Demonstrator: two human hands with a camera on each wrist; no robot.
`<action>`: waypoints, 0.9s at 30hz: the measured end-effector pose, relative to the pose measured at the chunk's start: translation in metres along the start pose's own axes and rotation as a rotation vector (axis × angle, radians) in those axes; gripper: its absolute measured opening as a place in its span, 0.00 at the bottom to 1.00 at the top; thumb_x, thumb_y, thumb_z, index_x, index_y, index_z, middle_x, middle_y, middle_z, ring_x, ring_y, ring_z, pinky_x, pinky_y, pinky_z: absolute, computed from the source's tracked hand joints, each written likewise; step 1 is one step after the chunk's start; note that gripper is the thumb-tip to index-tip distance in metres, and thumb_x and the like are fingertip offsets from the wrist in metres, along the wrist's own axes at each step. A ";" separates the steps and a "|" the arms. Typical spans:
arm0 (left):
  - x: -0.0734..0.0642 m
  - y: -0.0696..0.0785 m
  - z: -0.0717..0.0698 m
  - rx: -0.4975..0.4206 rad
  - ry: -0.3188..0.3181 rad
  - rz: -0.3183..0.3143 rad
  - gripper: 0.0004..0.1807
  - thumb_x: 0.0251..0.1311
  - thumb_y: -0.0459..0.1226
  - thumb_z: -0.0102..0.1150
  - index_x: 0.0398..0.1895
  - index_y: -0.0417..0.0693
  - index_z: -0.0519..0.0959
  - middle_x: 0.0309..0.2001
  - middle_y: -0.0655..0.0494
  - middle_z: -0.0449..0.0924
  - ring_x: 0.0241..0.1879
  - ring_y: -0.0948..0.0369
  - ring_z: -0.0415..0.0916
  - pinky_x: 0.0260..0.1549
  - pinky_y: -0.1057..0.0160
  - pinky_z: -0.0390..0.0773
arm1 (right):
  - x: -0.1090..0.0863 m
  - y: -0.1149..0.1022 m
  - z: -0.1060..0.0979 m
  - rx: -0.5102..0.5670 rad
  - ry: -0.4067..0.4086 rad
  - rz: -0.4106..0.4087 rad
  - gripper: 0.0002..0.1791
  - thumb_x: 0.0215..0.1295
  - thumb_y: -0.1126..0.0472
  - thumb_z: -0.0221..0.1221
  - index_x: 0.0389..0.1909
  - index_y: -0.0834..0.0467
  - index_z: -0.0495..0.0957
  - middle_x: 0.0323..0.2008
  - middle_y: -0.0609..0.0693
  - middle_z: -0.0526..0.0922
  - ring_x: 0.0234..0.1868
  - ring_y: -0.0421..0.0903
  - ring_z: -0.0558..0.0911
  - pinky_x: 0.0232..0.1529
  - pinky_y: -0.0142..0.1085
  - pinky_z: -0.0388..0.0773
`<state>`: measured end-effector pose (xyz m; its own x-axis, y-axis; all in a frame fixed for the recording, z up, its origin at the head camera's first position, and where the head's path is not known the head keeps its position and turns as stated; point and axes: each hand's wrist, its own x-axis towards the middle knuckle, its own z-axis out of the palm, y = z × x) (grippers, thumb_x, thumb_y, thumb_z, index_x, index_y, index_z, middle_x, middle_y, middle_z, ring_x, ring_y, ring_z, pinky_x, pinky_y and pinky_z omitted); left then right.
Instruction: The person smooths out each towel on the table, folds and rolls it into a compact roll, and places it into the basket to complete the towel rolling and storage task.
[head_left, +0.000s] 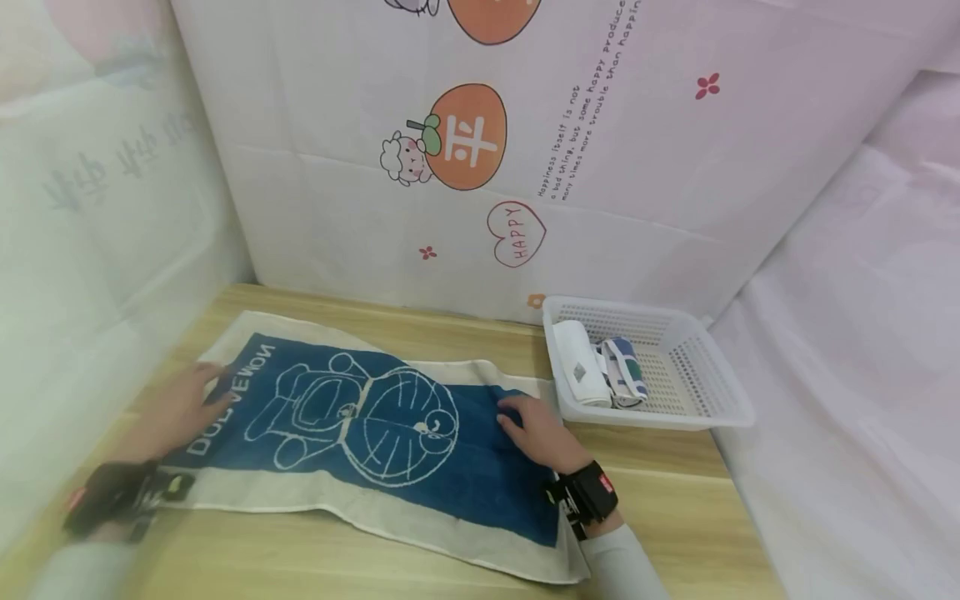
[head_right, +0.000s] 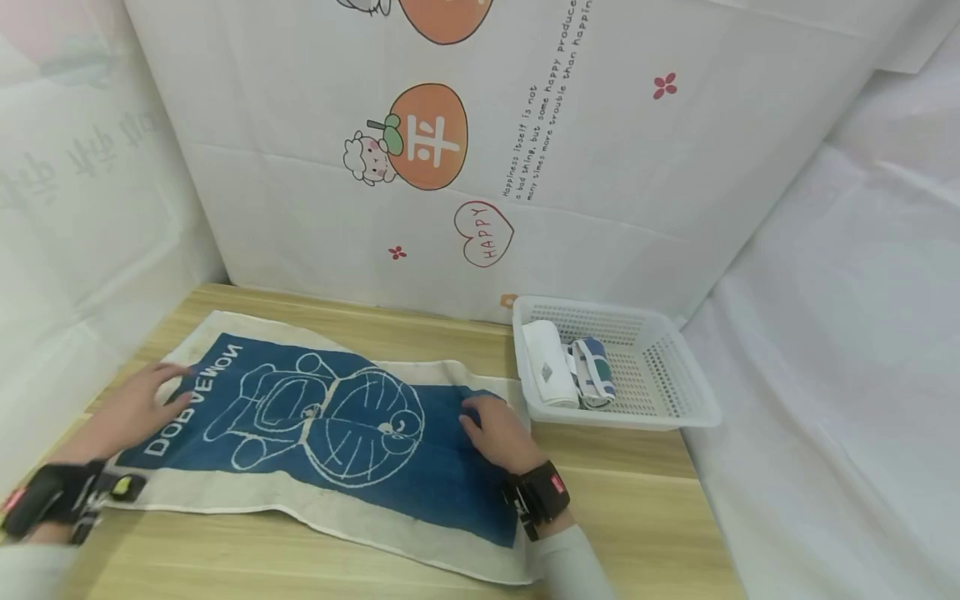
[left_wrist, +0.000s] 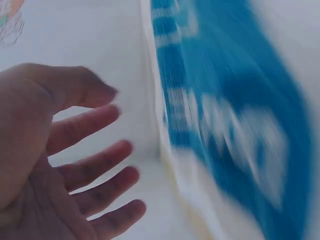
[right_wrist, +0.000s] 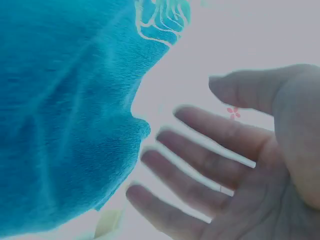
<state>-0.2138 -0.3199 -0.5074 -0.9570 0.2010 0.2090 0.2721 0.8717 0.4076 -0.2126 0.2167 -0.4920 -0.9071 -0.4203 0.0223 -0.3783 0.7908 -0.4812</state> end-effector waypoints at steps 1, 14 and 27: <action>0.013 0.004 0.005 0.000 0.006 0.027 0.26 0.61 0.33 0.64 0.59 0.26 0.73 0.56 0.20 0.72 0.55 0.26 0.70 0.53 0.28 0.70 | 0.005 0.000 0.000 -0.019 0.012 0.025 0.19 0.76 0.60 0.56 0.61 0.67 0.77 0.58 0.62 0.81 0.61 0.59 0.79 0.62 0.54 0.76; 0.083 -0.003 0.049 0.015 -0.245 -0.163 0.37 0.70 0.46 0.53 0.72 0.27 0.59 0.69 0.17 0.51 0.68 0.20 0.46 0.63 0.21 0.52 | 0.050 0.010 0.038 -0.111 -0.110 0.328 0.36 0.76 0.44 0.53 0.74 0.64 0.63 0.71 0.70 0.65 0.71 0.69 0.65 0.66 0.62 0.69; 0.085 -0.012 0.044 0.018 -0.284 -0.275 0.39 0.72 0.50 0.47 0.74 0.31 0.53 0.70 0.17 0.42 0.70 0.20 0.34 0.61 0.17 0.46 | 0.070 0.040 0.025 -0.097 -0.088 0.382 0.42 0.75 0.46 0.55 0.79 0.65 0.51 0.78 0.73 0.46 0.77 0.76 0.46 0.71 0.67 0.59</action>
<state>-0.3025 -0.2933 -0.5339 -0.9843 0.0729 -0.1610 0.0028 0.9173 0.3981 -0.2870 0.2081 -0.5317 -0.9680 -0.1215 -0.2196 -0.0366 0.9340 -0.3555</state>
